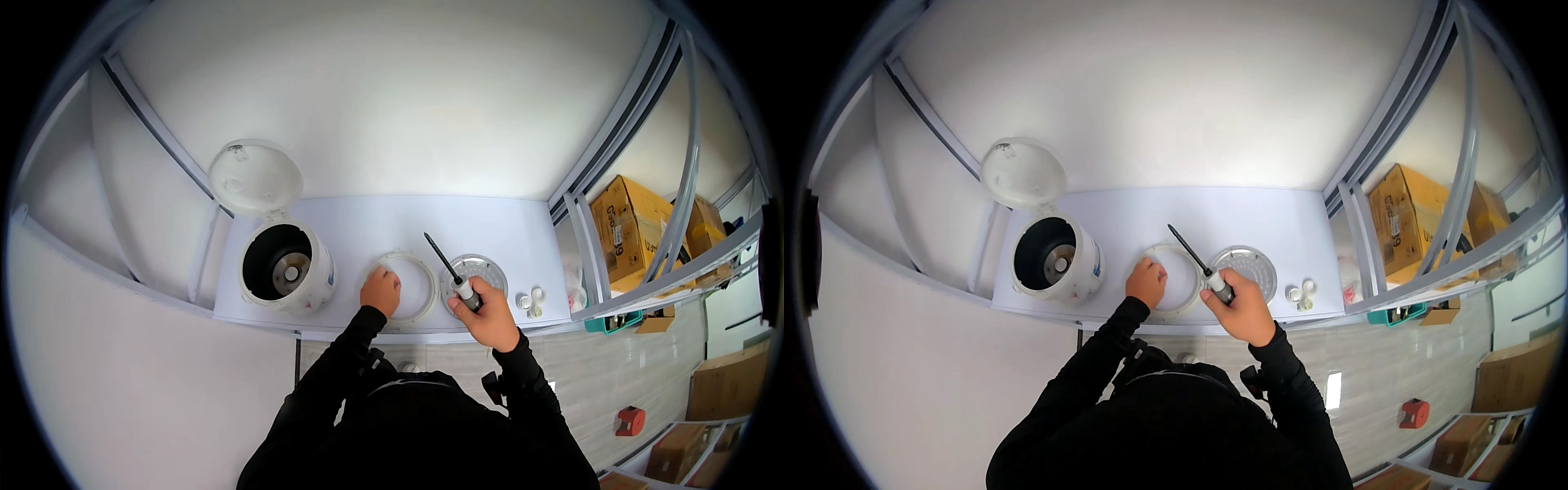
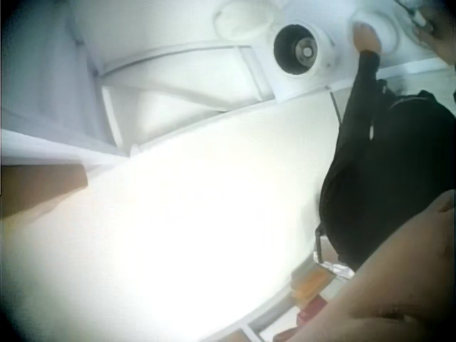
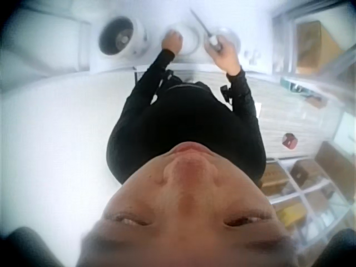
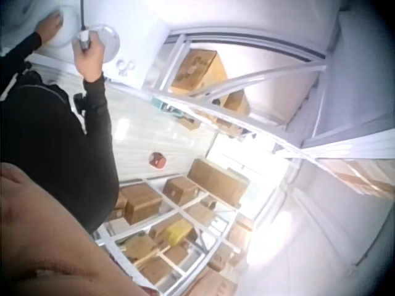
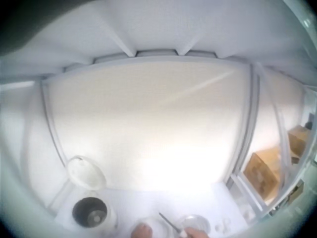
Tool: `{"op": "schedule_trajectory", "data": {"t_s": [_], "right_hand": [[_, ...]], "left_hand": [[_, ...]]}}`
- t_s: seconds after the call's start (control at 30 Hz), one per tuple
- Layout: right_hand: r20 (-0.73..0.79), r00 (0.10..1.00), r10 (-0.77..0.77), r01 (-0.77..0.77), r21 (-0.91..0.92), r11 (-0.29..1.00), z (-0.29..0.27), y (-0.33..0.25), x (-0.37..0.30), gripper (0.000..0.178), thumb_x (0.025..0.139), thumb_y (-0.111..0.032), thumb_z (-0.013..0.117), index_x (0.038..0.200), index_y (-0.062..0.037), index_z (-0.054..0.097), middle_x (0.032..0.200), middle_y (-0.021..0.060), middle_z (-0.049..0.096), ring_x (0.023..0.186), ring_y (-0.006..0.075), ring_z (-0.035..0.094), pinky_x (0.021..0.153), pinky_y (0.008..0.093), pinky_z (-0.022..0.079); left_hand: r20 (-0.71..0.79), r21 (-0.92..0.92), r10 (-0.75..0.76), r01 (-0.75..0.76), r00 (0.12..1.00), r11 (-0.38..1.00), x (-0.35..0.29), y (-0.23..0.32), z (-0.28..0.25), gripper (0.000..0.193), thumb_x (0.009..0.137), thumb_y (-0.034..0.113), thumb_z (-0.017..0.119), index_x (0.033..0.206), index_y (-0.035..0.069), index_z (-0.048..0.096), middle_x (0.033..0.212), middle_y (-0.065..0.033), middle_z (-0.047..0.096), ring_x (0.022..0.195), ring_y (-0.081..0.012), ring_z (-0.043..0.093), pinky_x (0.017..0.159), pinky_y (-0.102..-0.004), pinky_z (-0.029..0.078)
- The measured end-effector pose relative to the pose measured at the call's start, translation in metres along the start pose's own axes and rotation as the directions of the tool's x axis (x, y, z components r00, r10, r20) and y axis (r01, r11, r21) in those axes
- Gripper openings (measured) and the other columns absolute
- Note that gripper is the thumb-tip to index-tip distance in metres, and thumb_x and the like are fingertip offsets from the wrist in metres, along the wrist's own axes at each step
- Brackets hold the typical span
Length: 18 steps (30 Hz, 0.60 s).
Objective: The person assembles a white cylindrical appliance on a shelf. They use a screwdriver to fasten screws into the lid and a perforated metal plate, then place the plate onto the appliance. The person handles the lid, plate, and screwdriver throughout the task.
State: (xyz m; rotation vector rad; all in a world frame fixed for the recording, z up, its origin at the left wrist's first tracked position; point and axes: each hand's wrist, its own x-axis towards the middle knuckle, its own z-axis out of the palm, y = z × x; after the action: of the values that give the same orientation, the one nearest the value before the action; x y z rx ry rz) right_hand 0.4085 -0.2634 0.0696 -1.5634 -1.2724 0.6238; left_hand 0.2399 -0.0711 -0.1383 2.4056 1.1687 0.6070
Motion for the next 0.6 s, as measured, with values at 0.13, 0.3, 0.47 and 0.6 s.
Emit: {"op": "schedule_trajectory", "data": {"t_s": [0.13,0.3,0.47,0.6], "right_hand": [[0.011,1.000,-0.004,0.004,-0.005,1.000,0.001,0.001,0.004,0.018,0.093,-0.013,0.075,0.100,-0.0011,0.064,0.070,0.0054,0.056,0.063,0.0131,0.048,0.058,0.0305,0.042],[-0.001,1.000,-0.021,0.021,-0.008,1.000,0.004,0.006,0.006,0.019,0.092,-0.013,0.075,0.100,-0.0008,0.064,0.070,0.0052,0.056,0.063,0.0130,0.048,0.058,0.0304,0.042],[0.014,0.999,-0.028,0.029,-0.008,1.000,0.005,0.002,0.010,0.020,0.092,-0.014,0.076,0.100,-0.0006,0.064,0.069,0.0050,0.055,0.063,0.0132,0.048,0.059,0.0306,0.043],[0.060,0.998,-0.010,0.011,-0.021,1.000,0.007,0.008,0.013,0.025,0.091,-0.014,0.077,0.107,-0.0011,0.062,0.076,0.0057,0.058,0.067,0.0139,0.050,0.063,0.0302,0.045]], "left_hand": [[0.006,-0.012,0.009,-0.009,1.000,1.000,0.001,0.003,-0.002,0.008,0.086,0.018,0.074,0.083,0.014,0.068,0.101,-0.0056,0.060,0.101,-0.0310,0.062,0.082,-0.0467,0.054],[0.008,-0.086,0.025,-0.025,1.000,0.996,0.002,0.018,-0.021,0.007,0.089,0.018,0.072,0.088,0.013,0.067,0.099,-0.0059,0.060,0.101,-0.0315,0.062,0.081,-0.0466,0.054],[0.105,-0.144,0.048,-0.032,0.993,0.989,0.005,0.034,-0.057,0.009,0.090,0.017,0.071,0.091,0.010,0.066,0.094,-0.0097,0.065,0.090,-0.0340,0.065,0.077,-0.0445,0.053],[0.133,-0.446,0.053,0.012,0.990,0.895,0.006,0.061,-0.091,0.010,0.095,0.015,0.070,0.097,0.006,0.066,0.091,-0.0099,0.072,0.078,-0.0258,0.068,0.072,-0.0353,0.054]]}}
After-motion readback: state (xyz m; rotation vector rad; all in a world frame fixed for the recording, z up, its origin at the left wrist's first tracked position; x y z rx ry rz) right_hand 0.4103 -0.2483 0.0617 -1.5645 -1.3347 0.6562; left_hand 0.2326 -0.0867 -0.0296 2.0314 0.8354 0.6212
